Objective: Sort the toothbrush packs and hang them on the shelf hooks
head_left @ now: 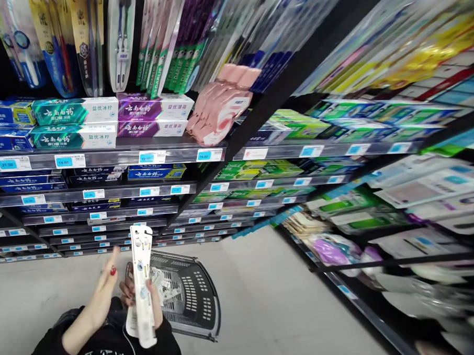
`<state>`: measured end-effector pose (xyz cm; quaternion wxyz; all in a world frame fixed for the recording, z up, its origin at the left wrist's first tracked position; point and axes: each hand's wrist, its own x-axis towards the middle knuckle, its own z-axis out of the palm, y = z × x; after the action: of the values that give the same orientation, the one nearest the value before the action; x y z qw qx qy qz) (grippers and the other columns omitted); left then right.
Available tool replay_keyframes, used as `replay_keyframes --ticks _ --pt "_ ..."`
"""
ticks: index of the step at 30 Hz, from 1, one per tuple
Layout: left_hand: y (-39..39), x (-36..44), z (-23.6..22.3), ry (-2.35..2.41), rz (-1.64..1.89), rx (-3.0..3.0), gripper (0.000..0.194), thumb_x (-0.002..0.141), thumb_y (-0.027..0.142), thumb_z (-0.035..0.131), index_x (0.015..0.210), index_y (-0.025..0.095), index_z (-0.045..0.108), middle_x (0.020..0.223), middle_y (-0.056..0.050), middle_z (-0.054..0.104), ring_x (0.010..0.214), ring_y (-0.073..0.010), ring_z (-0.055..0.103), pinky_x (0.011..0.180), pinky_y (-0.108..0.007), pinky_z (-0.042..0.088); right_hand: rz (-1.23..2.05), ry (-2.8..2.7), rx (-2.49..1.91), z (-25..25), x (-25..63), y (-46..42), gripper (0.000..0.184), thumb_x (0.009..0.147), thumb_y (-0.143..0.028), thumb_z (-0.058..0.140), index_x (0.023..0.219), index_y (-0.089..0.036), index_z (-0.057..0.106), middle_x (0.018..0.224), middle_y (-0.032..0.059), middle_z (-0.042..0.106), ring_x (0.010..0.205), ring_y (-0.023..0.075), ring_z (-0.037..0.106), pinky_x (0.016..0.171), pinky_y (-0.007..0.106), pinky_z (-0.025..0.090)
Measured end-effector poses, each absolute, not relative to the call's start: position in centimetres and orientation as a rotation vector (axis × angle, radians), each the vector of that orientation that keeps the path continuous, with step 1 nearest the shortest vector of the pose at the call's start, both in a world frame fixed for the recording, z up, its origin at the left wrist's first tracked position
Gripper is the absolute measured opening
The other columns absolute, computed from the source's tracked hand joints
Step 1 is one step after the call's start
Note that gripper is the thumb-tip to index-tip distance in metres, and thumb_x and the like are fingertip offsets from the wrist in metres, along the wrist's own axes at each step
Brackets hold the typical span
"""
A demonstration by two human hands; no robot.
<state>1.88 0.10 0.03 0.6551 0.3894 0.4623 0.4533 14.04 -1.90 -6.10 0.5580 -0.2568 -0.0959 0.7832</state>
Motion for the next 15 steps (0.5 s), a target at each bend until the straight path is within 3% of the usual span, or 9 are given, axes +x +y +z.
replay_keyframes --ticks 2,5,8,11,13,15 --pt "1.0 1.0 0.0 1.090 1.082 0.908 0.050 0.081 0.044 0.043 0.126 0.024 0.043 0.136 -0.007 0.042 0.128 -0.0241 0.030 0.107 -0.043 0.017 1.856 -0.158 -0.501 -6.5 14.7 -1.8 0.051 0.057 -0.058 0.063 0.092 -0.022 0.054 0.056 -0.0050 0.041 0.054 0.0112 0.045 0.043 0.020 0.039" --pt "2.1 0.0 -0.6 1.099 1.059 0.837 0.048 0.079 0.046 0.045 0.115 0.017 0.055 0.116 -0.014 0.061 0.110 -0.0284 0.051 0.095 -0.045 0.036 1.793 -0.292 -0.621 -6.0 15.7 -1.5 0.058 0.056 -0.066 0.059 0.093 -0.023 0.051 0.064 -0.0034 0.046 0.053 0.0103 0.046 0.038 0.019 0.037" --pt "2.0 0.2 -1.1 1.157 1.010 0.783 0.042 0.073 0.044 0.055 0.102 0.016 0.063 0.106 -0.015 0.065 0.098 -0.0293 0.058 0.089 -0.043 0.041 1.626 -0.523 -0.881 -4.3 16.2 -1.2 0.051 0.058 -0.054 0.066 0.094 -0.022 0.050 0.071 -0.0013 0.054 0.046 0.0088 0.045 0.036 0.019 0.034" --pt "1.2 1.6 -0.9 1.063 0.979 0.682 0.040 0.068 0.040 0.063 0.102 0.018 0.064 0.108 -0.014 0.064 0.098 -0.0301 0.058 0.086 -0.043 0.043 1.226 -0.899 -1.343 -2.1 15.7 -1.5 0.042 0.063 -0.030 0.069 0.100 -0.022 0.050 0.085 0.0015 0.059 0.068 0.0155 0.056 0.060 0.026 0.046" --pt "0.8 2.6 -0.6 0.943 0.955 0.578 0.038 0.066 0.035 0.067 0.101 0.020 0.064 0.109 -0.012 0.065 0.101 -0.0293 0.057 0.086 -0.041 0.043 0.984 -1.176 -1.591 -1.0 14.9 -2.1 0.038 0.071 -0.025 0.060 0.106 -0.022 0.048 0.096 0.0047 0.059 0.087 0.0211 0.056 0.077 0.033 0.044" --pt "0.6 3.3 -0.3 0.878 0.953 0.471 0.035 0.064 0.030 0.070 0.097 0.021 0.066 0.106 -0.009 0.066 0.101 -0.0272 0.057 0.090 -0.038 0.042 0.897 -1.326 -1.680 -0.5 13.9 -2.7 0.038 0.076 -0.023 0.052 0.113 -0.021 0.044 0.107 0.0087 0.056 0.095 0.0240 0.055 0.081 0.036 0.043"
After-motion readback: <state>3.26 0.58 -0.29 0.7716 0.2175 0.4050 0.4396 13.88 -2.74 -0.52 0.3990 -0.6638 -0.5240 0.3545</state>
